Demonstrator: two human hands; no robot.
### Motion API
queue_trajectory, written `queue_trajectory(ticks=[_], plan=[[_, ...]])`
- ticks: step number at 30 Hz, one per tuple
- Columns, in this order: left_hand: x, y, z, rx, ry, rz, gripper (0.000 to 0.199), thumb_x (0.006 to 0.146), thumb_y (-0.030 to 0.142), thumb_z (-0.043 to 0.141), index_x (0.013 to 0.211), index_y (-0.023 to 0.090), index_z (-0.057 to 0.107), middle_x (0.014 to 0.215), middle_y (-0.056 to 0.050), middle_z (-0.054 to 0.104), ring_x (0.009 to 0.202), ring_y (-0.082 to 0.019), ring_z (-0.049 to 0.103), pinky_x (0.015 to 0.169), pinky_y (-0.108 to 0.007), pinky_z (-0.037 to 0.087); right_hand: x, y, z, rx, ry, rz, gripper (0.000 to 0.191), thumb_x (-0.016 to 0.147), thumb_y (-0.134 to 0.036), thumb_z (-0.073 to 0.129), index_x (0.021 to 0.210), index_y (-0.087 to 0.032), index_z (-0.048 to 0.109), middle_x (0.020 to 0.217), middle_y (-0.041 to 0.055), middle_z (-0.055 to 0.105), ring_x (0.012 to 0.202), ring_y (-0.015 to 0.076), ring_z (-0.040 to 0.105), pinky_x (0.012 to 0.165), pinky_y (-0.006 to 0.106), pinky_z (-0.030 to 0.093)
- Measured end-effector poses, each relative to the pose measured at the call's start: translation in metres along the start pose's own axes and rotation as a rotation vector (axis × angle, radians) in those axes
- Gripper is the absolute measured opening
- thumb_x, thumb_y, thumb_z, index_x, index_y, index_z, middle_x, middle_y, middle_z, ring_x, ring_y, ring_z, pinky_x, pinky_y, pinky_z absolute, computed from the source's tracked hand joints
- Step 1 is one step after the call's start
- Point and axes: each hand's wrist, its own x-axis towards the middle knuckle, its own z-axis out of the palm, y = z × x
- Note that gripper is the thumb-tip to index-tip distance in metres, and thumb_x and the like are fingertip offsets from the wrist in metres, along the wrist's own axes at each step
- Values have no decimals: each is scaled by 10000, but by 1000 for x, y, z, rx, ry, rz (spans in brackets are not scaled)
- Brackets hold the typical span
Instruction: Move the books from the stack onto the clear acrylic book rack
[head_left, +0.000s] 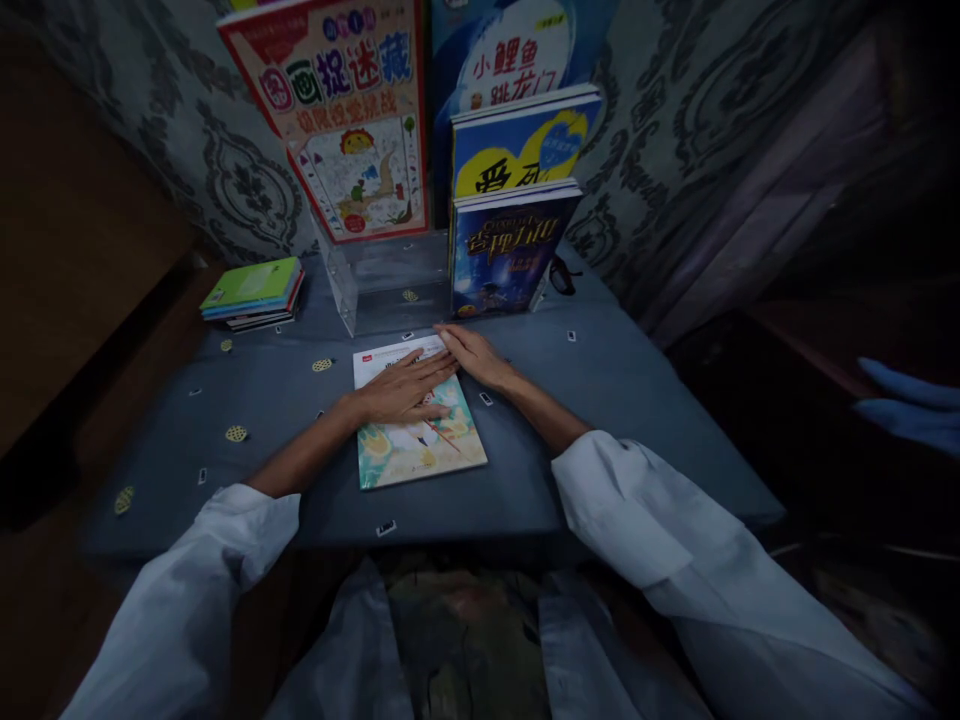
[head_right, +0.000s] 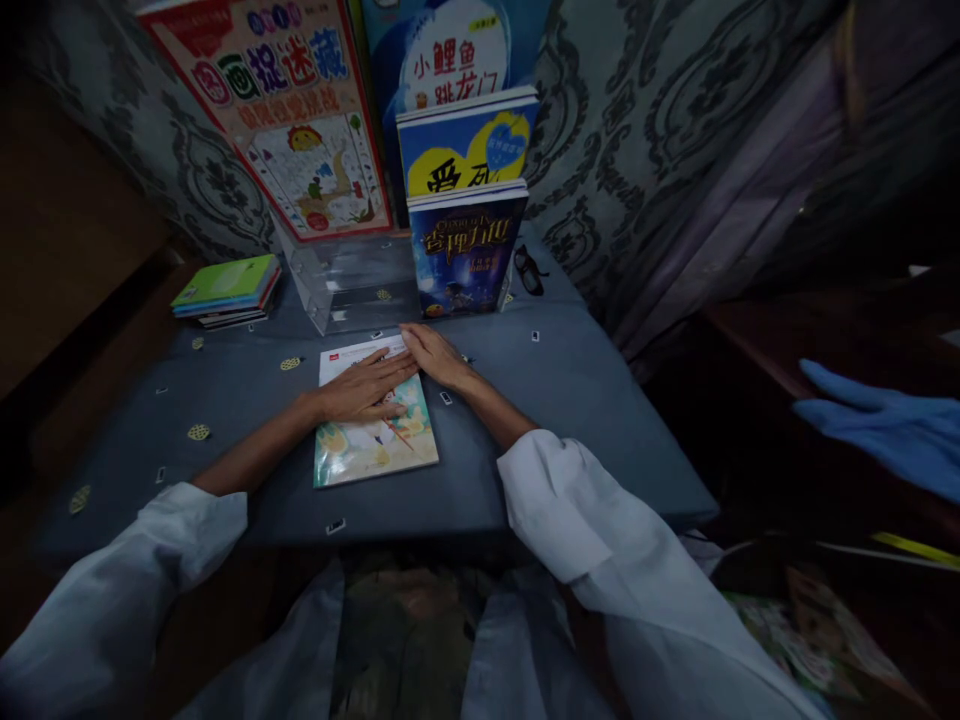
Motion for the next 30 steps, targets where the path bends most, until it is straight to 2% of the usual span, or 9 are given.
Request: queue_trajectory(ticks=[4,8,14,21,25,30], plan=[[-5,15,1,9,-15,40,817,994,660,300,1589,113,182,1654,-164,179,1550,-269,129,1252,-472,34,-1,0,2,-75,-2,-32,604,1014,-601,305,1297,-187,642,1359,122,647,1322,260,548,1122,445,406],[-10,29,1,-16,-7,72,836,978,688,311,1605,167,126,1657,-142,187,1550,-257,134,1253,-468,17,-4,-3,1,-140,-46,-42,638,1020,-591,272,1308,-151,634,1414,159,598,1378,266,494,1144,445,383],[-19,54,2,-75,-33,140,810,990,652,340,1603,164,133,1651,-145,212,1548,-252,152,1250,-494,23,-6,-9,0,-177,-56,-27,595,1031,-558,267,1314,-181,629,1434,137,587,1385,260,488,1138,467,389],[-34,87,6,-124,-46,205,802,981,622,421,1602,195,147,1638,-122,265,1535,-245,207,1257,-477,27,-6,-12,-1,-209,-73,-37,580,1044,-502,256,1294,-142,635,1410,162,602,1396,253,476,1134,439,394],[-38,96,8,-148,-66,224,815,974,632,427,1603,195,145,1637,-115,269,1535,-244,208,1257,-476,0,-7,-12,-1,-200,-70,-40,602,1040,-518,259,1277,-123,647,1424,181,585,1401,264,470,1133,435,395],[-38,97,7,-172,-79,208,833,967,639,442,1602,190,146,1642,-109,254,1536,-239,204,1260,-471,-6,-7,-9,0,-169,-55,-58,564,1036,-534,276,1270,-196,661,1412,122,609,1393,257,479,1139,467,390]])
